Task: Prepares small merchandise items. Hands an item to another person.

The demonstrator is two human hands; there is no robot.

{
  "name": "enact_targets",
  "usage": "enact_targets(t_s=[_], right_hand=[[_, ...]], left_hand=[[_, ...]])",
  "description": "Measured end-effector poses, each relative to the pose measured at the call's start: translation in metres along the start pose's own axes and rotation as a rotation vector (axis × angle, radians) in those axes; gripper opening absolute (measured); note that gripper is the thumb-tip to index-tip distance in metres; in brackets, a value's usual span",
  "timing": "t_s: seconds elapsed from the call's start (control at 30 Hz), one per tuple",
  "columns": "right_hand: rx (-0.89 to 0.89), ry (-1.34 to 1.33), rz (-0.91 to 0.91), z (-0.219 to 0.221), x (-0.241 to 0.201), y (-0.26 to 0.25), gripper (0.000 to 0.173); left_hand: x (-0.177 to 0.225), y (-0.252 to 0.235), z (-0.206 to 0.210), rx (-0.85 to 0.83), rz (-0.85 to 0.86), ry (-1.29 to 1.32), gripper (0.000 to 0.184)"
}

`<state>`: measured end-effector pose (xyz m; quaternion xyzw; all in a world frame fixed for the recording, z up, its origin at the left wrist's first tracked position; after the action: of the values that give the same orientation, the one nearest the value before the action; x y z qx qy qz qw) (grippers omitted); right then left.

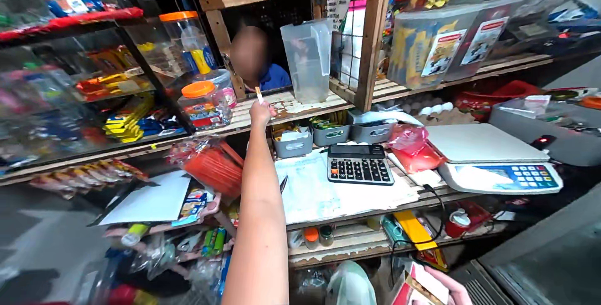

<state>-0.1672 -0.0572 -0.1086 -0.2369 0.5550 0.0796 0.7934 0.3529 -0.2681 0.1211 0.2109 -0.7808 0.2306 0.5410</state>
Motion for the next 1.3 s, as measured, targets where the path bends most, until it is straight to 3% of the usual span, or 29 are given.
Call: enact_targets(t_s=[0.17,0.3,0.43,0.57,0.83,0.97,1.07,1.17,1.3], right_hand=[[-0.082,-0.007,-0.024,0.015,0.003,-0.01,0.049],[-0.101,-0.04,-0.002,0.022,0.012,-0.007,0.049],[-0.135,0.007,0.054,0.024,0.012,-0.008,0.061],[-0.073,0.049,0.043,0.019,0.007,-0.016,0.048],[0.126,0.055,0.134,0.006,-0.001,-0.048,0.049],[0.268,0.093,0.297,-0.017,0.052,-0.055,0.047],[0.477,0.176,0.55,-0.052,0.136,-0.028,0.054],[0.653,0.065,0.803,-0.063,0.212,-0.007,0.052],[0.699,-0.131,0.815,-0.042,0.27,-0.035,0.051]], left_hand=[[-0.002,-0.003,0.002,-0.004,-0.018,-0.058,0.038],[-0.002,-0.001,0.004,-0.009,-0.028,-0.053,0.038],[0.0,0.0,0.005,-0.007,-0.028,-0.06,0.037],[-0.001,-0.004,0.005,-0.009,-0.015,-0.116,0.037],[0.0,-0.007,0.004,-0.029,0.019,-0.257,0.037],[0.005,-0.008,0.001,-0.017,0.022,-0.237,0.035],[-0.005,-0.019,-0.002,-0.018,0.008,-0.24,0.03],[-0.007,-0.028,-0.005,-0.003,-0.004,-0.237,0.03],[-0.006,-0.025,-0.007,0.009,0.027,-0.111,0.03]])
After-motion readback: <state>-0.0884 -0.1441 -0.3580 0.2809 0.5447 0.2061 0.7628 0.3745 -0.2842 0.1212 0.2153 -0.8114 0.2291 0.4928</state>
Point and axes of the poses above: each hand's wrist, its own y-axis away from the middle knuckle, its own z-axis out of the palm, x = y × z, the point moved 10 cm from there along -y, towards the middle knuckle, and after that the axes turned 9 degrees about -x, right-handed, at the moved point
